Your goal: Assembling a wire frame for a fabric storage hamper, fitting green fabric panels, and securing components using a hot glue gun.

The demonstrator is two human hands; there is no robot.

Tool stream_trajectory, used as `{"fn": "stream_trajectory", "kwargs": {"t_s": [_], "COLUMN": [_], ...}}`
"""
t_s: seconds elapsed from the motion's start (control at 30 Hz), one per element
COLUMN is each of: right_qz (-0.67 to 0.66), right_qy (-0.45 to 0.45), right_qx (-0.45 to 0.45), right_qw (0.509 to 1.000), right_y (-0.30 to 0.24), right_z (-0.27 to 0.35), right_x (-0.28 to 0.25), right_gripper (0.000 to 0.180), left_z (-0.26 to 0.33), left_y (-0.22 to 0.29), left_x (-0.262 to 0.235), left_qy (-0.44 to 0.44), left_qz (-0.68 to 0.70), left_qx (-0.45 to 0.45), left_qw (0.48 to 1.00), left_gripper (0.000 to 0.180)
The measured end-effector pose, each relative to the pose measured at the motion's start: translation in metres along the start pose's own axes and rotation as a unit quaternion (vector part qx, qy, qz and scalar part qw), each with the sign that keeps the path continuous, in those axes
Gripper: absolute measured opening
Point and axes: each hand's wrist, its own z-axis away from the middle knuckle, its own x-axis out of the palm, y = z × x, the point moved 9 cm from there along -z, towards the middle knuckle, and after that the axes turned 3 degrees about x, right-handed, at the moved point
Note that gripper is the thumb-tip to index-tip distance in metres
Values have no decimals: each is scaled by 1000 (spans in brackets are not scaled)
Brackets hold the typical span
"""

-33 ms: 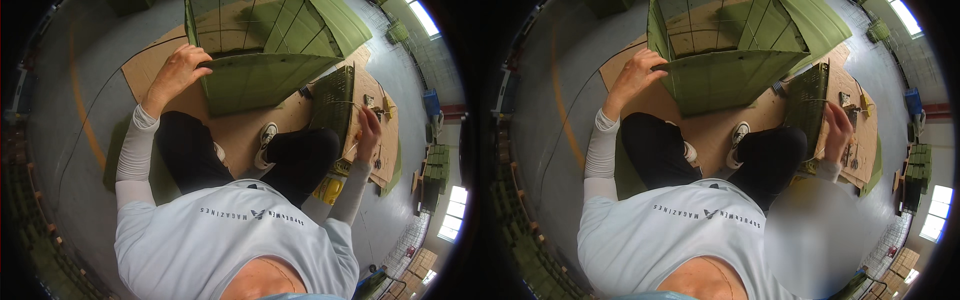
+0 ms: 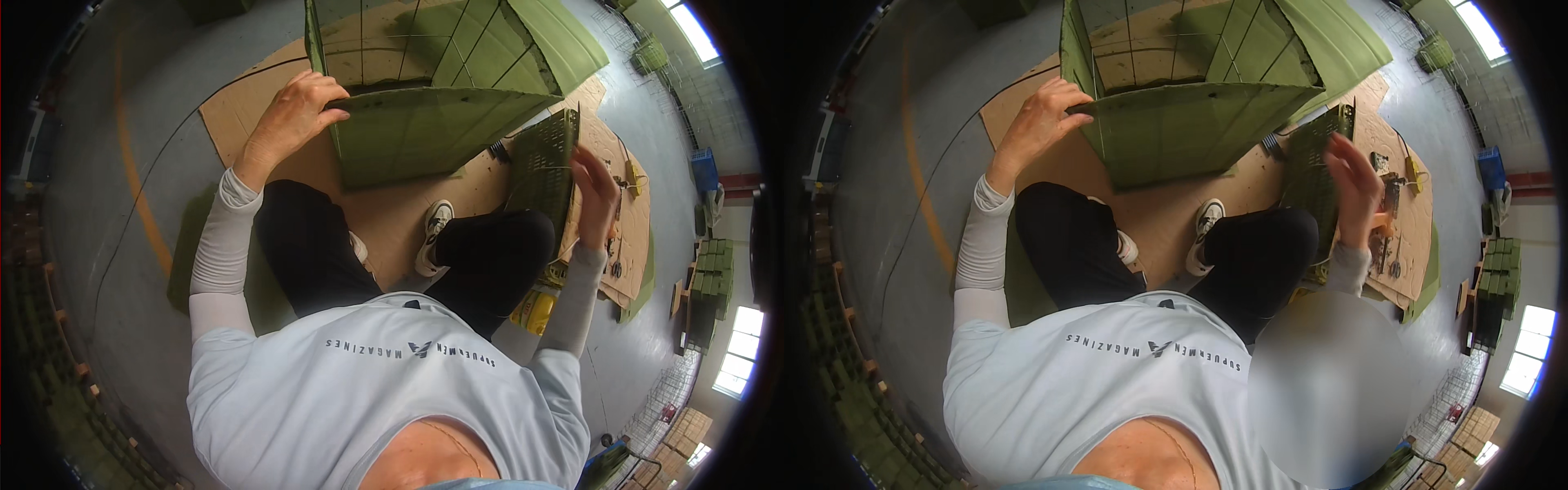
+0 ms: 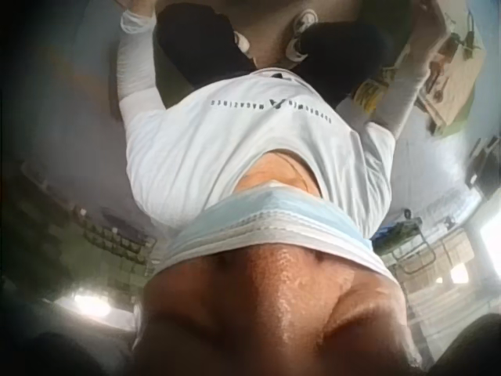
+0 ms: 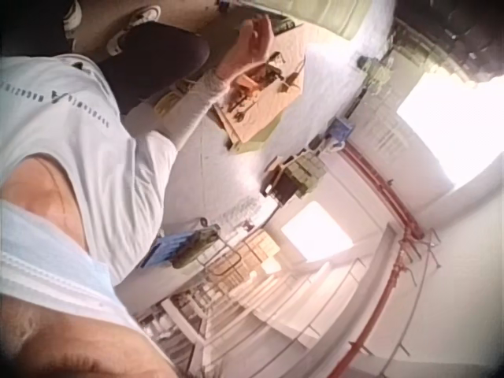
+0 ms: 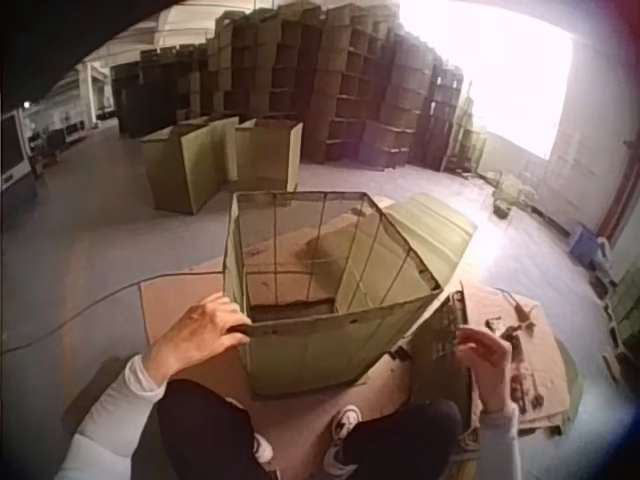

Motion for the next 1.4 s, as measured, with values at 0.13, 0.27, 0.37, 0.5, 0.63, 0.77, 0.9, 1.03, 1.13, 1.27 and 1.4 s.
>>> {"fn": "stream_trajectory", "kwargs": {"t_s": [0.13,0.27,0.37,0.5,0.63,0.77,0.9,1.03,1.13,1.27,1.4], "right_qz": [145,198,276,322,377,359,357,392,409,325,339], "right_qy": [-216,-292,-353,-373,-403,-384,-365,-405,-405,-365,-363], "right_qx": [-273,-352,-359,-326,-294,-342,-373,-304,-301,-329,-353], "right_qw": [926,867,819,807,780,779,775,768,760,808,793], "right_y": [-113,-120,-112,-94,-91,-89,-92,-86,-76,-87,-96], "right_z": [-24,-22,-15,-25,-14,-21,-21,-22,-27,-24,-19], "right_x": [162,250,287,306,300,304,311,297,293,303,305], "right_gripper": [36,39,43,56,40,50,60,53,49,41,35], "left_z": [0,2,4,2,5,3,2,4,3,-1,0], "left_y": [-3,-5,-11,-7,-12,-6,-12,-10,-7,-8,-13], "left_x": [6,6,9,11,14,13,18,15,13,15,19], "left_qy": [9,-2,-9,-12,-16,-13,-28,-35,-43,-54,-79], "left_qz": [19,45,48,45,41,29,26,28,16,14,18], "left_qx": [2,-31,-38,-13,-22,-9,-24,-27,-19,-28,-51], "left_qw": [1000,999,998,999,999,999,999,999,999,998,995], "left_gripper": [25,26,26,27,27,27,28,29,31,33,35]}}
